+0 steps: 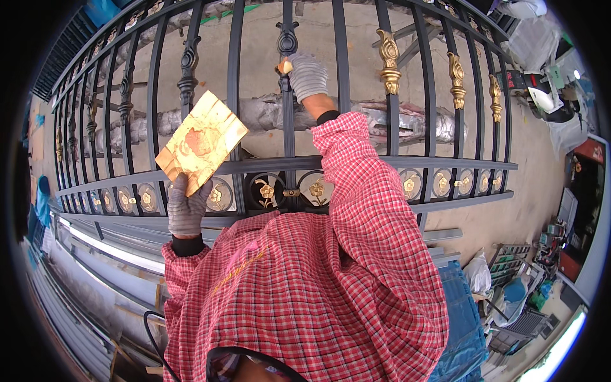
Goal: The person rubs gold-colored decorative finials on a black metal gate with a small pad held in the right hand, repeatedly moving along the vertical bars. The person holds a larger flat pad in the left hand throughout. The work is performed outdoors on a gate with ornate gold accents.
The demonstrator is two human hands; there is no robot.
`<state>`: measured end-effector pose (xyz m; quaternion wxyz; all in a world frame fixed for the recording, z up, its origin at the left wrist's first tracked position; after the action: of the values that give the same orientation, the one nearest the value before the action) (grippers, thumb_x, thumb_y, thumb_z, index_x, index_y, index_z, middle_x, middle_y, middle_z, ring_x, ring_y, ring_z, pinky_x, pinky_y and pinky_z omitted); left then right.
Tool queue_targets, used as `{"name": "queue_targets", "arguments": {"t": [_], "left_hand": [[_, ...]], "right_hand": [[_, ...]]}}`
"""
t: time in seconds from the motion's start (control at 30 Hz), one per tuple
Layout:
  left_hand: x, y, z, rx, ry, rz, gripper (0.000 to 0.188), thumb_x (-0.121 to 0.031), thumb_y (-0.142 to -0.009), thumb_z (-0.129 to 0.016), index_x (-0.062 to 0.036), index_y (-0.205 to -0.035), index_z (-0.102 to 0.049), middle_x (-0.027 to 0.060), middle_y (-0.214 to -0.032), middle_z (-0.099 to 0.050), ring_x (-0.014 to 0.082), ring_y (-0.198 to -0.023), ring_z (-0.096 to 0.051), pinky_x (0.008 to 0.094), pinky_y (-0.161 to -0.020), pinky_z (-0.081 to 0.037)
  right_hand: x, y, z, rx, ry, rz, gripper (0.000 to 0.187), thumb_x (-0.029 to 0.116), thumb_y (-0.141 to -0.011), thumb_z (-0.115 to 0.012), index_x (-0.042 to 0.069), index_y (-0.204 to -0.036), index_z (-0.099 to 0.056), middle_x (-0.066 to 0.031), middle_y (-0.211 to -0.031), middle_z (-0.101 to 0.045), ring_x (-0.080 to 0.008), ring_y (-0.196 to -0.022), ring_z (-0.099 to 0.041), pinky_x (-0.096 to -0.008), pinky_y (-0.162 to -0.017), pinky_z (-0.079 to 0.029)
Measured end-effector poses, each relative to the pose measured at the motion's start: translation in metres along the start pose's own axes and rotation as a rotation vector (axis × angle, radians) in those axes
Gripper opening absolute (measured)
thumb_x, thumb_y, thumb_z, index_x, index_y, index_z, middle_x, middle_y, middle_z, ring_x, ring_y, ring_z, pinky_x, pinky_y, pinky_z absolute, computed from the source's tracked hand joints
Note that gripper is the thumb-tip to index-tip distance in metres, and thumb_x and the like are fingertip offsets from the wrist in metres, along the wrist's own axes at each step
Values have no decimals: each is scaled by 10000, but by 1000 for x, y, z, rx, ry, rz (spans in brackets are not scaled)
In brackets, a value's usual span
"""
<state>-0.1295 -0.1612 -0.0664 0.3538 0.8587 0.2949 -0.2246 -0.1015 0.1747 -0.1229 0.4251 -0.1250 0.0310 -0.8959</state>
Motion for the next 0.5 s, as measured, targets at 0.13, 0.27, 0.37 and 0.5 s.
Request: {"name": "queue_targets", "arguments": {"t": [0.13, 0.27, 0.37, 0.5], "left_hand": [[-7, -8, 16, -21, 10, -34, 474, -177, -782, -564, 2, -1168, -353, 129, -1084, -498, 219, -948, -535, 302, -718, -514], [-10, -26, 22, -59, 52, -10, 483, -171, -774, -579, -7, -1170, -358, 129, -1094, -496, 222, -939, -542, 302, -714, -515], [-9, -37, 19, -59, 56, 18, 485, -173, -769, -586, -9, -1166, -362, 129, -1086, -501, 218, -934, -545, 299, -707, -518], [-22, -37, 25, -95, 41, -27, 487, -191, -760, -597, 11, -1145, -376, 131, -1062, -512, 209, -910, -555, 285, -688, -523]], "right_hand": [[-43, -5, 15, 262, -41, -268, 252, 265, -663, -622, 122, -870, -602, -132, -824, -588, -286, -793, -569, -364, -678, -459], [11, -5, 30, -141, -111, 65, 174, 243, -636, -621, 120, -760, -625, -116, -848, -581, -278, -799, -548, -381, -684, -436], [17, -24, 0, 172, 28, 100, 254, 216, -636, -643, 129, -874, -621, -90, -869, -583, -258, -841, -544, -358, -748, -420], [-58, -56, -6, 571, 45, -232, 226, 224, -617, -642, 115, -814, -627, -124, -811, -590, -269, -837, -563, -374, -710, -452]]}}
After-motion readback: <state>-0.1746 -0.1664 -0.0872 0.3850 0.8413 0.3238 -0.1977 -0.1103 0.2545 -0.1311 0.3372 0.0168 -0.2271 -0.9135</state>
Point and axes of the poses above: each hand's wrist, its own y-axis away from the middle knuckle, its own z-axis out of the back of the hand, x = y × z, the point moved 4 cm from there along -y, towards the middle knuckle
